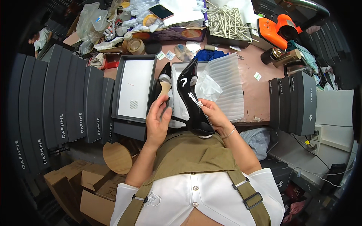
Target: Taking high-heeled shoes out of boxes, wiping them with a cloth, and inspecting them before re-packing.
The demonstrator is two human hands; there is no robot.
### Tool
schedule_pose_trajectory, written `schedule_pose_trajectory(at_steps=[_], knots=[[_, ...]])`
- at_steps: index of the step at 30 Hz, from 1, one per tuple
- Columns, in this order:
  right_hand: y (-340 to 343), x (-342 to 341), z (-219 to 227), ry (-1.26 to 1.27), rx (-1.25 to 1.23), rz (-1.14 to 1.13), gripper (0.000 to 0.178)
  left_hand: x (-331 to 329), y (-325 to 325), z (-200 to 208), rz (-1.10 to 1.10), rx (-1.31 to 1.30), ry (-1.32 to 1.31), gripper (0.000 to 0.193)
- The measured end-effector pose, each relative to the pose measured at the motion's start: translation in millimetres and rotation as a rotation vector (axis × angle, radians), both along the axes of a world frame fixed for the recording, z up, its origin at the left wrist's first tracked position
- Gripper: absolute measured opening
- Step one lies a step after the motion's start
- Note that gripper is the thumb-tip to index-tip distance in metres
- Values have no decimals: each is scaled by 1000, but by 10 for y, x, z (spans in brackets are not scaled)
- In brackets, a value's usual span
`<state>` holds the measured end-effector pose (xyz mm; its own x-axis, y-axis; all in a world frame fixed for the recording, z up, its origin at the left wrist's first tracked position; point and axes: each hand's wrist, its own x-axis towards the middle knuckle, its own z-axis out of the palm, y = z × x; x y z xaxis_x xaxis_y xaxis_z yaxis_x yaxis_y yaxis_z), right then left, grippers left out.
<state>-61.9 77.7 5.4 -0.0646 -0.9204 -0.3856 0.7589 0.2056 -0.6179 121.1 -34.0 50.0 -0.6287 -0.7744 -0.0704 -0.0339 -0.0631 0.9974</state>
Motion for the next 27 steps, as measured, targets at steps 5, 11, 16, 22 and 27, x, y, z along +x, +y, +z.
schedule_pose_trajectory(at_steps=[5,11,16,22,27], knots=[[9,-33,-76,-44,-36,-44,22,75,238,-92,-156,-51,13,71],[-3,65,-27,-116,-51,-110,29,-44,340,-103,-96,9,56,77],[42,44,-106,-127,-90,-117,29,-32,343,-60,-159,-184,-29,74],[44,22,-163,-83,-53,-165,30,-31,260,-97,-210,-414,-161,75],[-10,-1,-126,-44,-66,-187,31,-64,166,-35,-162,-538,-285,75]])
